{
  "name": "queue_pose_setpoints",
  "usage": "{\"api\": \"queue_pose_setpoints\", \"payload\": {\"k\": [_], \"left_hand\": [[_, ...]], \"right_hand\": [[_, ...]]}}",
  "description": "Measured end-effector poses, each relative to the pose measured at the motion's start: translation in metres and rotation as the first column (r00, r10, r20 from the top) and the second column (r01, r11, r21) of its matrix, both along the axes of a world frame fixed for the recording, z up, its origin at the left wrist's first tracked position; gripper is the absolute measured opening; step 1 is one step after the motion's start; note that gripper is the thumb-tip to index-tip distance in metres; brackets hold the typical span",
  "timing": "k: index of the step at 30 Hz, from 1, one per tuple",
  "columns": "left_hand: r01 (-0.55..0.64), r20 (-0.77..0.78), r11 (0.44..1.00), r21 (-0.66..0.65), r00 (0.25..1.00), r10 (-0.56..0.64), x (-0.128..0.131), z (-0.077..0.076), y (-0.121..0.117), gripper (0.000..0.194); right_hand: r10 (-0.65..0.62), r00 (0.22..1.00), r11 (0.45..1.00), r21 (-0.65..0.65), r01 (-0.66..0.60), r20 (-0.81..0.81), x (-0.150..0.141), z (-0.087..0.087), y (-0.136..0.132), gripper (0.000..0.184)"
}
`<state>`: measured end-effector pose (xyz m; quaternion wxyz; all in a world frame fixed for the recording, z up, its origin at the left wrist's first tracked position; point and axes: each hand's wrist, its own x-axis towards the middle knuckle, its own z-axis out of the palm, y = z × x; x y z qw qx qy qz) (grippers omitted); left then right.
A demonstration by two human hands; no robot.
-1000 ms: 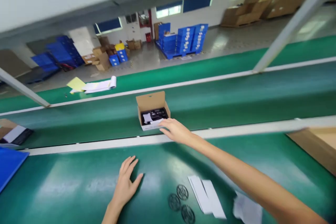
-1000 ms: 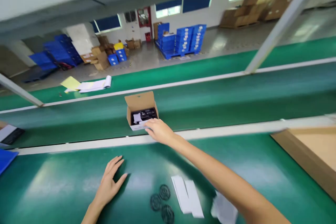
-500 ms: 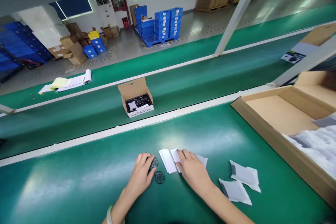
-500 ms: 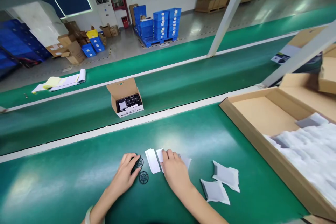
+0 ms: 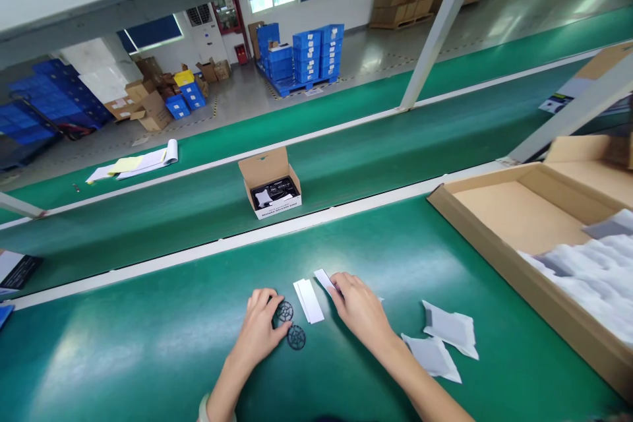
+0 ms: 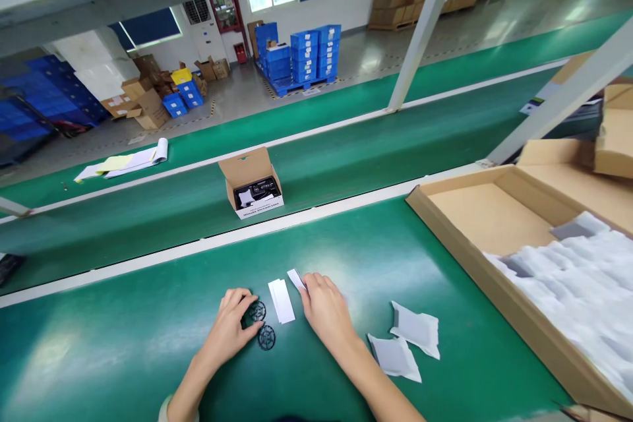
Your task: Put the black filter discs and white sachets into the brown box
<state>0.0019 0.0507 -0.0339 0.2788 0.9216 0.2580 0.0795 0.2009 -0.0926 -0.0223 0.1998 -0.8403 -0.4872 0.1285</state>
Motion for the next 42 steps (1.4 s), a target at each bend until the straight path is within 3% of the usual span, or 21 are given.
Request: {"api": "queue_pose_setpoints", "payload": {"k": [3, 5, 6, 7, 8, 10, 11, 12, 14, 16, 19, 21, 23, 26, 30, 36, 39, 42], "left_hand": [[-0.057, 0.058, 0.993, -0.1, 0.996, 0.063, 0.003, 0.004, 0.0, 0.029], [-0.144, 0.185, 0.931, -0.337, 0.959, 0.215, 0.006, 0.012, -0.001, 0.024], [-0.159, 0.238, 0.835, -0.527, 0.916, 0.325, 0.008, 0.017, -0.004, 0.023], [-0.124, 0.259, 0.675, -0.727, 0.862, 0.437, 0.011, 0.023, -0.008, 0.026], [-0.04, 0.244, 0.465, -0.884, 0.811, 0.532, 0.013, 0.028, -0.013, 0.031], [0.155, 0.151, 0.05, -0.987, 0.756, 0.637, 0.018, 0.036, -0.027, 0.044], [0.211, 0.097, -0.098, -0.973, 0.75, 0.654, 0.021, 0.039, -0.035, 0.049], [0.225, 0.037, -0.201, -0.953, 0.747, 0.664, 0.024, 0.039, -0.043, 0.051], [0.176, -0.087, -0.307, -0.935, 0.726, 0.682, 0.028, 0.038, -0.059, 0.044], [0.113, -0.169, -0.341, -0.933, 0.7, 0.693, 0.03, 0.034, -0.072, 0.038], [0.042, -0.208, -0.334, -0.942, 0.708, 0.675, 0.028, 0.031, -0.086, 0.04], [-0.01, -0.209, -0.291, -0.957, 0.72, 0.662, 0.024, 0.031, -0.091, 0.046], [-0.052, -0.193, -0.228, -0.972, 0.728, 0.658, 0.022, 0.031, -0.095, 0.054], [-0.089, -0.172, -0.159, -0.983, 0.745, 0.644, 0.024, 0.029, -0.097, 0.057], [-0.135, -0.171, -0.105, -0.985, 0.747, 0.642, 0.031, 0.025, -0.102, 0.058], [-0.106, -0.142, -0.096, -0.99, 0.732, 0.666, 0.037, 0.03, -0.108, 0.057], [-0.104, -0.126, -0.074, -0.992, 0.703, 0.7, 0.038, 0.035, -0.104, 0.057], [-0.097, -0.078, -0.018, -0.995, 0.664, 0.744, 0.036, 0.028, -0.104, 0.064]], "right_hand": [[0.002, 0.993, 0.983, 0.184, 0.02, -0.121, 0.003, -0.001, -0.009, 0.011], [0.027, 0.977, 0.961, 0.276, 0.032, -0.209, 0.0, 0.006, -0.013, 0.012], [0.048, 0.966, 0.95, 0.31, 0.035, -0.254, -0.004, 0.011, -0.014, 0.013], [0.073, 0.952, 0.94, 0.341, 0.034, -0.298, -0.01, 0.018, -0.014, 0.014], [0.107, 0.935, 0.929, 0.37, 0.027, -0.338, -0.017, 0.026, -0.014, 0.014], [0.196, 0.903, 0.903, 0.429, -0.014, -0.383, -0.032, 0.043, -0.013, 0.012], [0.242, 0.89, 0.891, 0.451, -0.046, -0.387, -0.039, 0.05, -0.012, 0.012], [0.274, 0.886, 0.881, 0.466, -0.076, -0.375, -0.043, 0.055, -0.013, 0.014], [0.28, 0.911, 0.878, 0.465, -0.115, -0.304, -0.042, 0.059, -0.017, 0.019], [0.2, 0.962, 0.903, 0.416, -0.109, -0.183, -0.029, 0.053, -0.027, 0.019], [0.106, 0.994, 0.968, 0.231, -0.103, -0.001, 0.002, 0.029, -0.051, 0.033], [0.09, 0.994, 0.993, 0.077, -0.094, 0.061, 0.018, 0.01, -0.066, 0.055], [0.082, 0.994, 0.997, 0.007, -0.083, 0.072, 0.025, -0.007, -0.075, 0.065], [0.046, 0.999, 0.995, 0.093, -0.047, 0.018, 0.022, -0.019, -0.077, 0.056], [0.082, 0.981, 0.955, 0.295, -0.026, -0.176, 0.005, -0.004, -0.068, 0.05], [0.351, 0.866, 0.871, 0.464, -0.162, -0.355, -0.022, 0.031, -0.059, 0.057], [0.308, 0.81, 0.87, 0.491, -0.029, -0.498, -0.031, 0.032, -0.056, 0.05], [0.247, 0.69, 0.897, 0.43, 0.102, -0.68, -0.04, 0.018, -0.055, 0.04]]}}
